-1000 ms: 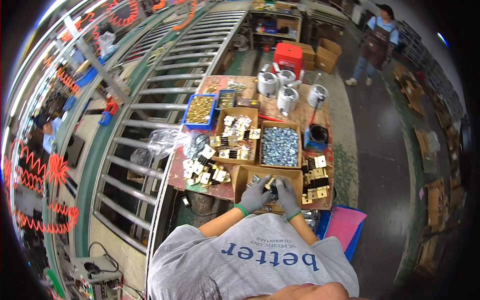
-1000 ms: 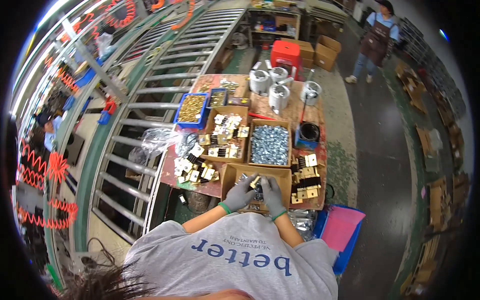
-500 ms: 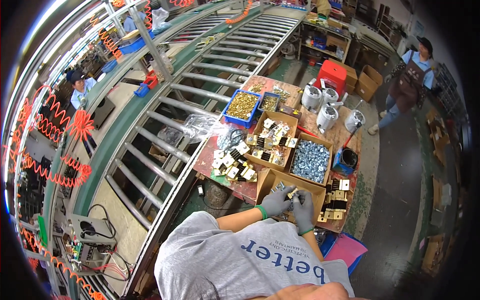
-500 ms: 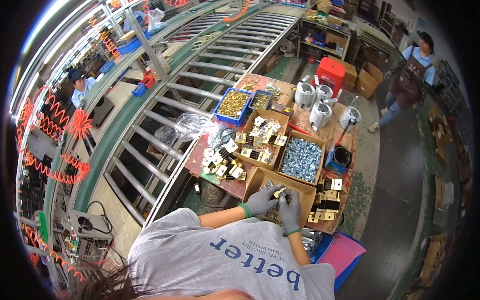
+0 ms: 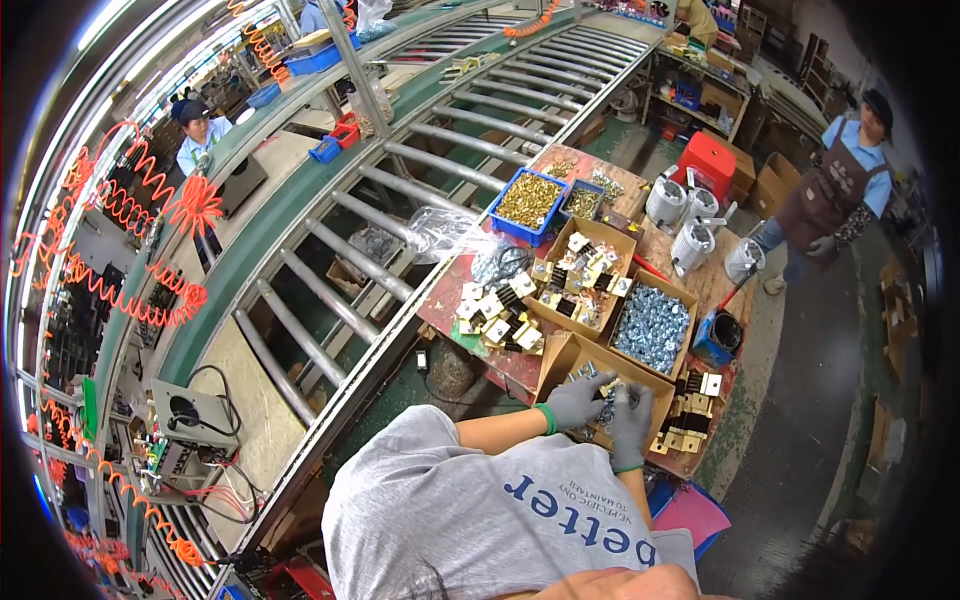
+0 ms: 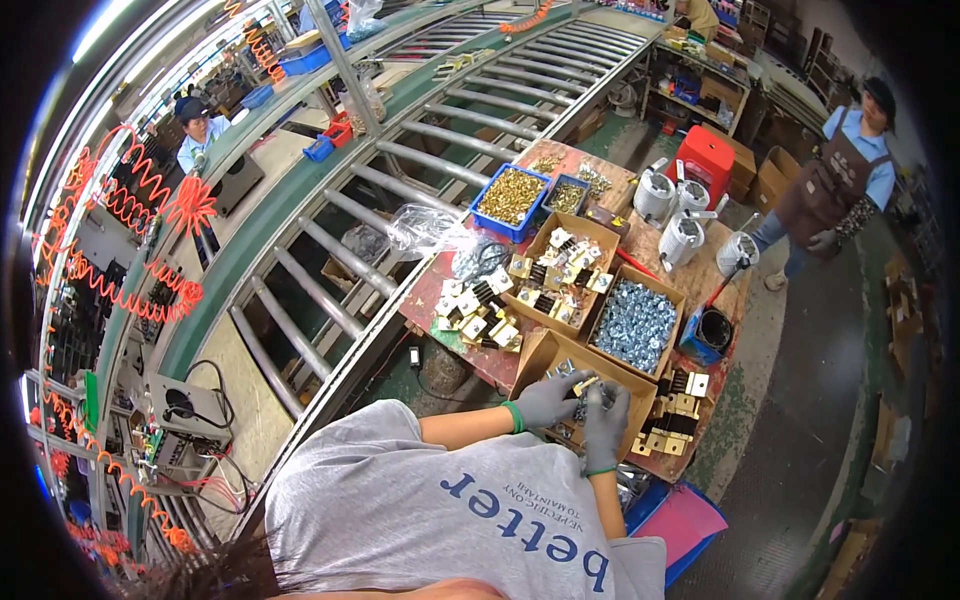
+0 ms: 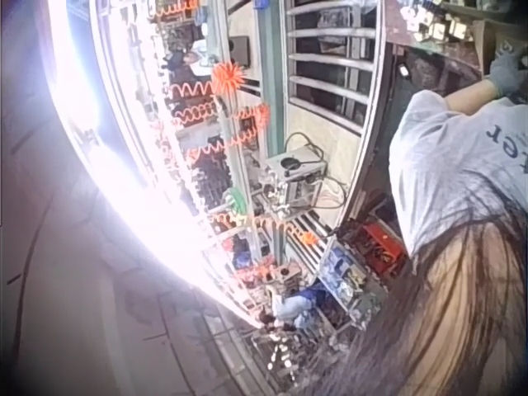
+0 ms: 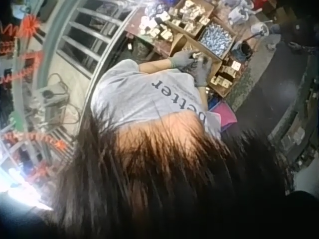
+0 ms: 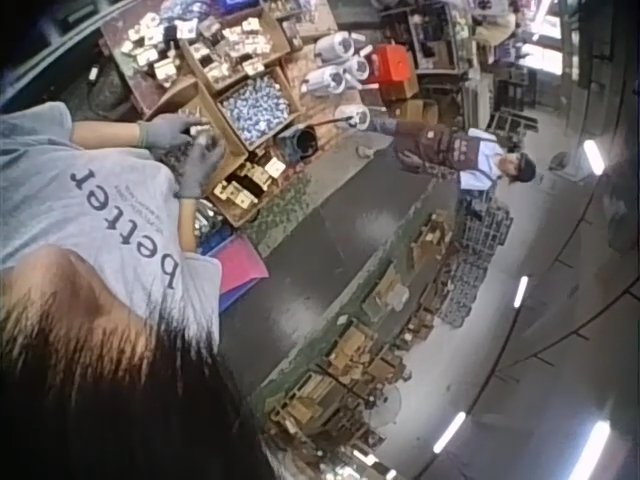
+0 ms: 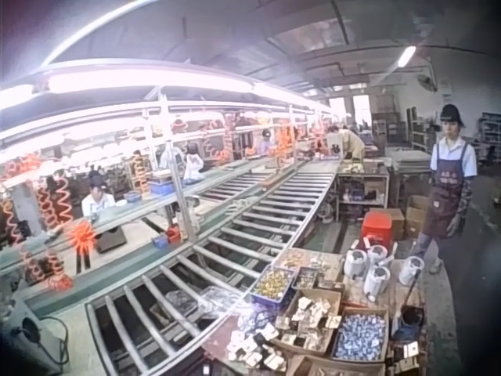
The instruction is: Assemble small metal components and fasteners at a workbench.
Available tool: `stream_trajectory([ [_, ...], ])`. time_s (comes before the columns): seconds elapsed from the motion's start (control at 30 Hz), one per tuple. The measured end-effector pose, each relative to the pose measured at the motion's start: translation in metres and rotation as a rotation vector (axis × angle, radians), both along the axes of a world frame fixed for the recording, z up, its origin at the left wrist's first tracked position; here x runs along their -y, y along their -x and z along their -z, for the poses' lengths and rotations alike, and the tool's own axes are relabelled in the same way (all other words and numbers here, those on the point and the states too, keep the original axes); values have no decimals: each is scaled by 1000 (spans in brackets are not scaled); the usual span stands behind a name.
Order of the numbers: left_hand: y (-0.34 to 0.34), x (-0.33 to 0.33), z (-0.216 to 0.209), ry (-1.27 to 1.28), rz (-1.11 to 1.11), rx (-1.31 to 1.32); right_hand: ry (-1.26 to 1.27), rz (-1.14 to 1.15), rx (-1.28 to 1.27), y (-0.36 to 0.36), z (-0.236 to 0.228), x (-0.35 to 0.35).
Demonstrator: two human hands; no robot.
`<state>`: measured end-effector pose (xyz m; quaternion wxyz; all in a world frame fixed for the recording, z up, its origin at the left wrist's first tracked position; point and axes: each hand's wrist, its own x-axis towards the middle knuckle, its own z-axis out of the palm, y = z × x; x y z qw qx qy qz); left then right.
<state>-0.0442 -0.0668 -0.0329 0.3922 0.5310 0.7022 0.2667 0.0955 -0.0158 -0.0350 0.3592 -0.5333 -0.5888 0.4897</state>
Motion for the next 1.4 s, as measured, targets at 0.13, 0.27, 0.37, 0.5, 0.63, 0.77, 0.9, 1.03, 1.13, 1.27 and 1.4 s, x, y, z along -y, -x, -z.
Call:
stream_trajectory([
  [0.13,-2,1,-3,-11,10,-33,379,-128,-129,-16,34,-6],
  [0.27,0,1,-1,-34,-13,-45,-379,-123,188,-11,47,1],
  [0.37,3,1,-1,4,-27,-19,-330,-81,110,-5,17,-2],
  [0.5,1,-3,-3,57,19,-23,583,41,-325,-7,5,-5],
  [0.63,1,-2,-4,73,-9,-11,-430,-126,210,-9,3,2],
  [0.77,1,-1,5,2,-34,12,79,-39,-37,-9,3,-8],
  [0.9,-3,-4,4,22,31,3,188,-108,-138,-15,35,-6],
  [1.03,1,-6,12,-19,22,19,-423,-54,207,-11,2,5],
  [1.13,2,-6,3,65,-7,311,-31,38,63,-8,19,1],
  [1.27,11,-7,26,69,43,310,37,92,-148,-2,25,7],
  [1.4,2,-15,14,85,55,333,-277,81,159,-10,18,16],
])
